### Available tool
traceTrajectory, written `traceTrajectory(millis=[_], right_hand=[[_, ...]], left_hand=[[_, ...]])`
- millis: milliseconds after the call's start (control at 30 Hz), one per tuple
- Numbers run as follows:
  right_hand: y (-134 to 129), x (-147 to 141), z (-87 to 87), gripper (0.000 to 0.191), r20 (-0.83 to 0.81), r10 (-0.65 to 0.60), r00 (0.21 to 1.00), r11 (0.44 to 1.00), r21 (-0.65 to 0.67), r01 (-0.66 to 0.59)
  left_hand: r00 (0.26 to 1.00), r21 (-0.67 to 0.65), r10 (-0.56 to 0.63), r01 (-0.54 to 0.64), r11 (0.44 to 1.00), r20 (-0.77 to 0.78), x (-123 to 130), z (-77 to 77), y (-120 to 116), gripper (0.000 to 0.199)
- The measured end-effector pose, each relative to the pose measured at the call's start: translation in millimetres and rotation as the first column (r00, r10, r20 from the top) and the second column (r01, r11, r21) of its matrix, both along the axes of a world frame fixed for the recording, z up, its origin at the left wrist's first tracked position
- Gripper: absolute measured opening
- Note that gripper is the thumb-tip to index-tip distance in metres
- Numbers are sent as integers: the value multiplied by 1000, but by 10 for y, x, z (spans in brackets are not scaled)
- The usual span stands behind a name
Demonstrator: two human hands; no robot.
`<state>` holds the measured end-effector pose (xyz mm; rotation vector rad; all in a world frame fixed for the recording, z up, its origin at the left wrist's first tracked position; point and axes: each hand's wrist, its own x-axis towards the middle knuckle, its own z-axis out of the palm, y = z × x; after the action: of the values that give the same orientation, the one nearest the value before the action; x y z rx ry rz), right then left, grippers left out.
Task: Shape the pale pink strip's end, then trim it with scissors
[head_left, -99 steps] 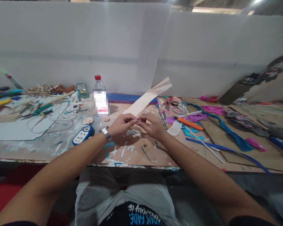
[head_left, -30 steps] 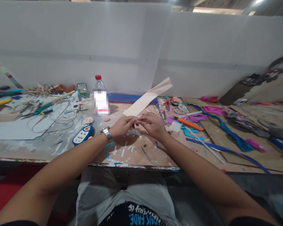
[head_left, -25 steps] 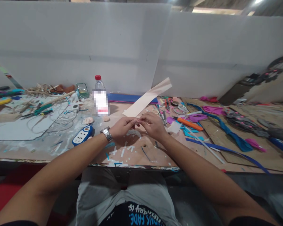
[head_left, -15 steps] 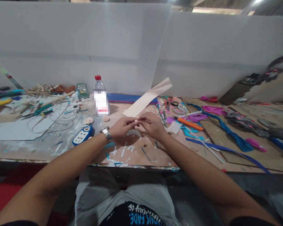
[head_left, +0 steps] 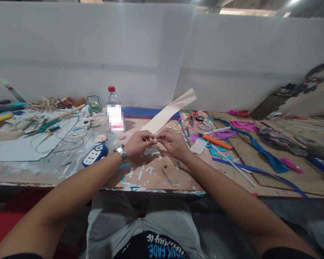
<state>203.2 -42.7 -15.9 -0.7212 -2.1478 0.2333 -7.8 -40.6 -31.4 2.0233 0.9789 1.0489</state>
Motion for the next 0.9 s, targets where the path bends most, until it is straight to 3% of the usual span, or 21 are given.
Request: traceTrajectory(millis=[100,467,900], right_hand=[[1,-3,-7,7,-3,-11,1000,1000,-12,11],[-30,-5,7,11,-70,-88,994,995,40,91],[5,1,-45,13,-60,-36,998,999,37,38]], left_hand=[[997,1,66,-66,998,34,9,-2,-7,36],[990,-26,-16,20,999,137,14,64,-41,38],[994,104,-113,111,988,8,-17,48,-15,36]])
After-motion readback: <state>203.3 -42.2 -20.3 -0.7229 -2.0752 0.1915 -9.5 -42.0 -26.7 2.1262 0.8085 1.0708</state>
